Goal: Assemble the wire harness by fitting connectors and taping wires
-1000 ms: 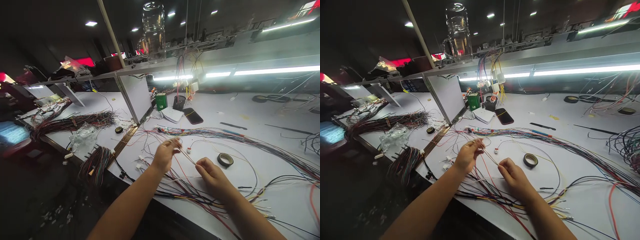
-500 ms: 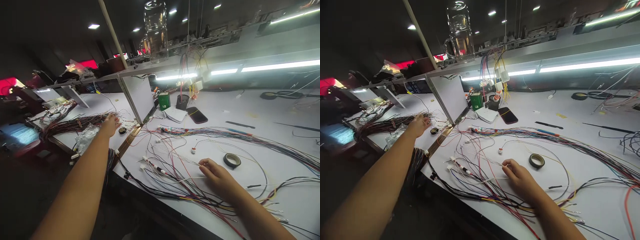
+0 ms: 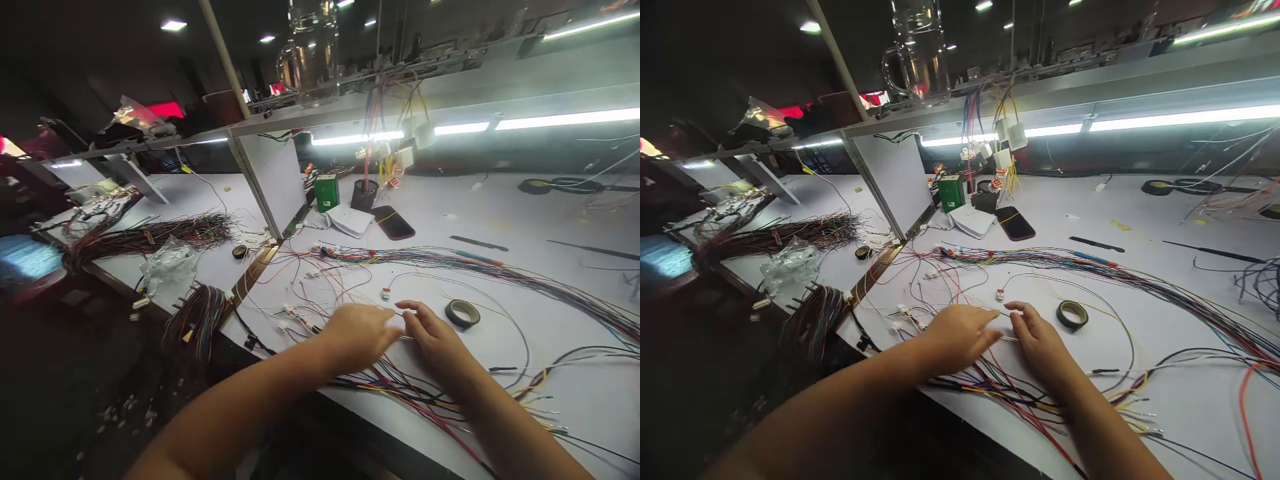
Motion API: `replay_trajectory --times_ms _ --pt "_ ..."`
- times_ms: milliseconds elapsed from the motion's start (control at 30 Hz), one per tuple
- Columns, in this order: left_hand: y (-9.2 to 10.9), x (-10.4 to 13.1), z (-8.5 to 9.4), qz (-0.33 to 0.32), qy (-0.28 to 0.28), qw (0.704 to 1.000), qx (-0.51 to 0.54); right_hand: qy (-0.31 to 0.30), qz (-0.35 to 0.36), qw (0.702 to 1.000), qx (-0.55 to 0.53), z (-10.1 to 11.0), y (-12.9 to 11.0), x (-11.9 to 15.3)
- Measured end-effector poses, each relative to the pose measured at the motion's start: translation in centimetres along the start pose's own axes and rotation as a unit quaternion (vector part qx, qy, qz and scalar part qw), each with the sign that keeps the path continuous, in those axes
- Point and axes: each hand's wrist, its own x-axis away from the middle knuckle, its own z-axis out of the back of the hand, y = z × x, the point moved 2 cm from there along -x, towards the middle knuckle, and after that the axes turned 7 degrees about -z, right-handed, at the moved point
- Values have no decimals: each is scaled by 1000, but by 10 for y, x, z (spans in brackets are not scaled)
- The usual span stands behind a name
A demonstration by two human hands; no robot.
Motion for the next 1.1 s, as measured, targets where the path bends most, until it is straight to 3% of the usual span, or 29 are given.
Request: replay_trajectory --times_ms 67,100,167,233,333,433,500,600,767,967,1100 --pt "13 -3 -26 -37 -77 988 -127 6 8 1000 -7 -1 3 0" --pt "16 -4 -29 -56 -106 979 -165 14 7 1000 11 0 5 0" --pt "14 -3 -13 -87 -141 964 -206 41 -7 995 92 4 8 -1" --pt "6 2 26 -111 -151 955 -230 76 -18 979 189 9 10 -2" --pt "-22 10 104 -85 -138 960 -230 116 -6 959 260 14 10 -6" --pt "-63 17 167 13 -82 976 -200 126 10 952 278 12 7 -11" --pt "-89 23 189 86 -43 982 -160 129 21 948 292 8 6 -14" --pt "-115 32 196 122 -4 982 -143 135 28 937 321 4 7 -16" --pt "-125 44 184 138 56 981 -128 96 73 916 383 1 9 -17" --pt "-116 56 178 86 58 979 -177 61 92 896 430 -1 5 -20" --pt "-90 57 180 36 95 970 -221 111 173 886 415 1 -21 -20"
